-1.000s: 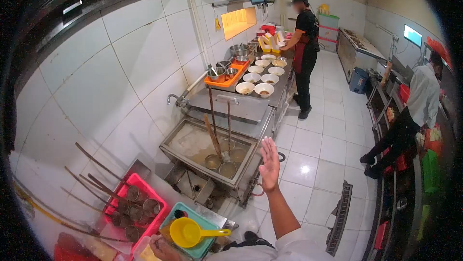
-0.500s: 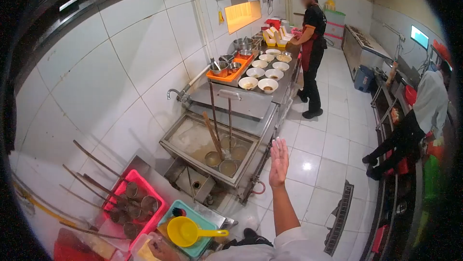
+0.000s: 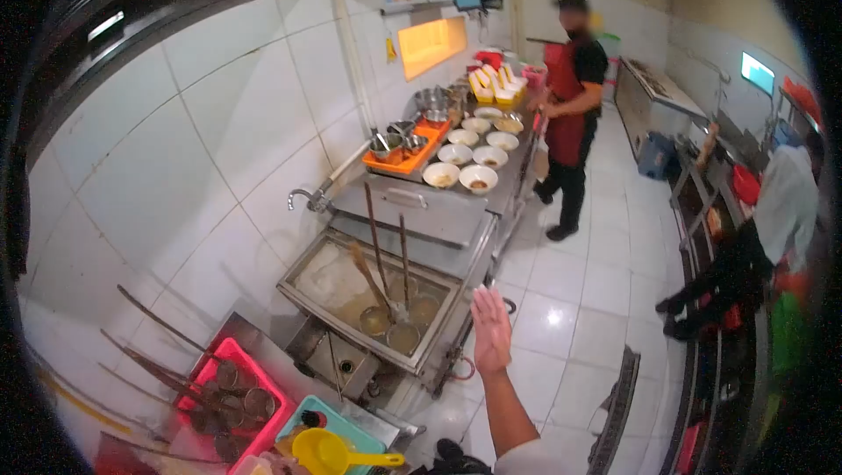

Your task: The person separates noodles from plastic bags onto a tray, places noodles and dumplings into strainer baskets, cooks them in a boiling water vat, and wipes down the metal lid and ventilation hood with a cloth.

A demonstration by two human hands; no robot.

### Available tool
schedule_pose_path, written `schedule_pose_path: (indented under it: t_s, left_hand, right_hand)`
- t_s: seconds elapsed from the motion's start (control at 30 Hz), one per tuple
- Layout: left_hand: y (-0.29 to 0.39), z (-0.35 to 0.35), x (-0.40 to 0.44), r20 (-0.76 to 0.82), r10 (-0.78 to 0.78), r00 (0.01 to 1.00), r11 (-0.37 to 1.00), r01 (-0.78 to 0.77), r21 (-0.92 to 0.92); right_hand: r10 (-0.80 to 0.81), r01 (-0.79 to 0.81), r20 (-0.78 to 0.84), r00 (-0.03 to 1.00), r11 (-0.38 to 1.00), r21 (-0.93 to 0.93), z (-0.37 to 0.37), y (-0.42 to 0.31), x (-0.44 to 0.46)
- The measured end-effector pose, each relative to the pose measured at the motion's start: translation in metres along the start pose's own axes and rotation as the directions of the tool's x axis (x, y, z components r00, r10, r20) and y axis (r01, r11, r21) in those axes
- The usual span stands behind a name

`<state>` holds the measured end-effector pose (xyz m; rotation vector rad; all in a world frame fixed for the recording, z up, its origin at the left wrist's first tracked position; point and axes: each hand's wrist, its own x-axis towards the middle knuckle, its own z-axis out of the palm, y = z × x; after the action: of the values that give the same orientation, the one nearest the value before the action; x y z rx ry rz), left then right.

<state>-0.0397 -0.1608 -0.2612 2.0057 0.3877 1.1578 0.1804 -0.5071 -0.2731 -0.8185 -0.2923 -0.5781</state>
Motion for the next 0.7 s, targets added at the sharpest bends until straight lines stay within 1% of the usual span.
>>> schedule_pose_path:
  t_s: [0.07,0.1,0.17,0.2,0.23,0.27,0.3,0.33,0.4,0.43,0.5,0.53,0.6,0.63,0.67,0.7]
  left_hand:
    - [0.01,-0.002,0.005,0.01,-0.02,1.0,0.999,0.02,0.03]
    - [0.001,-0.007,0.001,0.022,-0.032,0.999,0.999,0.031,0.044]
    - [-0.025,-0.021,-0.012,0.053,-0.149,0.987,0.97,0.135,0.204]
    - [-0.03,-0.024,-0.016,0.055,-0.206,0.977,0.97,0.197,0.139]
    - [-0.03,-0.02,-0.014,0.062,-0.196,0.979,0.973,0.187,0.134]
    - [-0.029,-0.018,-0.013,0.035,-0.109,0.993,0.989,0.105,0.101]
    - [-0.028,-0.021,-0.01,0.006,-0.021,1.0,0.997,0.021,0.077]
    - [-0.029,-0.024,-0.009,0.005,-0.013,1.0,0.997,0.013,0.081]
    - [-0.029,-0.023,-0.013,-0.029,-0.185,0.982,0.974,0.188,0.127]
    - [-0.028,-0.024,-0.014,-0.033,-0.187,0.982,0.975,0.19,0.115]
    - [-0.026,-0.025,-0.01,0.025,-0.2,0.979,0.979,0.199,0.031]
    - [-0.025,-0.023,-0.008,0.01,-0.191,0.981,0.981,0.191,0.024]
    - [-0.022,-0.028,-0.009,0.017,-0.159,0.987,0.987,0.159,-0.003]
    - [-0.036,-0.034,-0.013,0.033,-0.153,0.988,0.988,0.153,-0.008]
    - [-0.06,-0.04,-0.02,0.061,-0.251,0.966,0.955,0.257,-0.15]
    - [-0.074,-0.043,-0.022,0.1,-0.34,0.935,0.89,0.354,-0.286]
  right_hand:
    - [-0.043,0.043,-0.004,0.999,0.995,0.088,0.007,-0.008,0.009]
    - [-0.026,0.027,-0.013,1.0,0.996,0.08,0.006,-0.008,0.019]
    - [-0.062,0.07,-0.04,0.997,0.969,0.235,-0.005,-0.011,0.036]
    - [-0.067,0.079,-0.06,0.996,0.972,0.221,-0.009,-0.019,0.038]
    - [-0.123,0.123,-0.009,0.992,0.972,0.2,-0.007,-0.024,0.045]
    - [-0.174,0.162,0.046,0.984,0.968,0.191,-0.002,-0.025,0.05]
    - [-0.175,0.164,0.04,0.984,0.965,0.204,0.002,-0.026,0.05]
    - [-0.179,0.171,0.023,0.984,0.965,0.201,0.003,-0.029,0.049]
    - [-0.178,0.175,0.005,0.984,0.969,0.176,-0.009,-0.027,0.048]
    - [-0.187,0.182,0.014,0.982,0.968,0.175,-0.018,-0.021,0.043]
    - [-0.085,0.121,-0.108,0.99,0.911,0.393,-0.026,-0.008,0.033]
    - [-0.082,0.103,-0.074,0.994,0.925,0.365,-0.023,-0.01,0.027]
    - [-0.067,0.091,-0.081,0.994,0.93,0.356,-0.019,-0.008,0.012]
    - [-0.053,0.078,-0.083,0.995,0.939,0.335,-0.019,-0.012,0.005]
    - [-0.029,0.067,-0.113,0.993,0.935,0.348,-0.017,-0.013,-0.001]
    - [-0.046,0.083,-0.113,0.992,0.934,0.348,-0.017,-0.014,-0.006]
